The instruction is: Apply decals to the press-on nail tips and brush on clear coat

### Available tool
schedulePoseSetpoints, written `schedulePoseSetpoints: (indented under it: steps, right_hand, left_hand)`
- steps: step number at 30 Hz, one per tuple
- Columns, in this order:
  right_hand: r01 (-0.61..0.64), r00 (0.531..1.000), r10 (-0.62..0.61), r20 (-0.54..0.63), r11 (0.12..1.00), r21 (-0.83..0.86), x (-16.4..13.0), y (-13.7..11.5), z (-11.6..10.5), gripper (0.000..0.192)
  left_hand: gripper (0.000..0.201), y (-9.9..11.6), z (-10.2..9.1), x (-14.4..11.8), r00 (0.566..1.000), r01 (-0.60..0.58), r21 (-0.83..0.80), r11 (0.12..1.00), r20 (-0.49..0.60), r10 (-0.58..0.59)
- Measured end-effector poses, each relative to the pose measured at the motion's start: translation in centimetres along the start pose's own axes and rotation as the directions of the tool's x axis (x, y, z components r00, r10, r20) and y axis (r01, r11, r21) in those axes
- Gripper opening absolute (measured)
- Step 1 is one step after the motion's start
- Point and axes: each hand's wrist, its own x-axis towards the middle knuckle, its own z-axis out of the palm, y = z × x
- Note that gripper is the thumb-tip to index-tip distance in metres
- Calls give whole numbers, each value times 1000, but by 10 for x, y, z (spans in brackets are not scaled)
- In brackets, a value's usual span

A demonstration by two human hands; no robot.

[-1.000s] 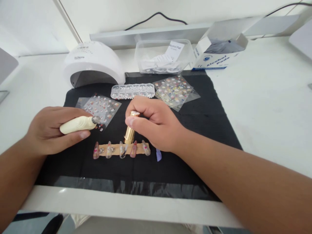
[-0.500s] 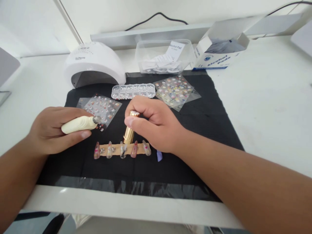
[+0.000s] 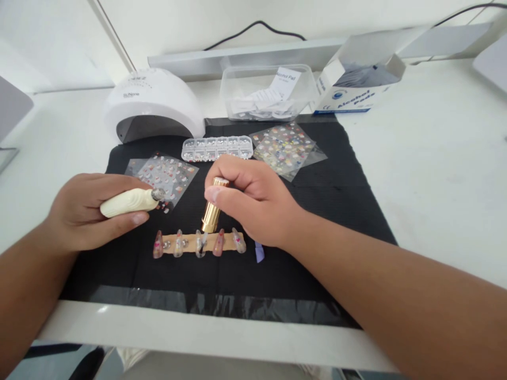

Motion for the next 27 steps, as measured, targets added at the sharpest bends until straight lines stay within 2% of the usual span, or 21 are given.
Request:
schedulePoseSetpoints:
  steps: [6,13,20,24,27]
  right_hand:
    - [4,998,-3,56,1000,-26,1,-6,3,17]
    - [-6,998,5,-57,1000,-28,0,0,3,18]
    - [16,1000,-15,11,998,-61,0,-8,5,18]
    - [9,999,-12,-34,995,-101,0,-6,4,18]
    - [-6,998,1,-70,997,-71,0,-4,3,17]
  left_hand:
    - [8,1,-1,1,1000,1,1,1000,4,-1]
    - [6,2,0,0,1000,2,1,1000,3,-2]
    - [7,1,-1,1,1000,-2,9,1000,5,1]
    - [8,0,1,-1,1000,11,-2,1000,-9,-11]
    - [7,-1,1,-2,1000,5,5,1000,-2,-5]
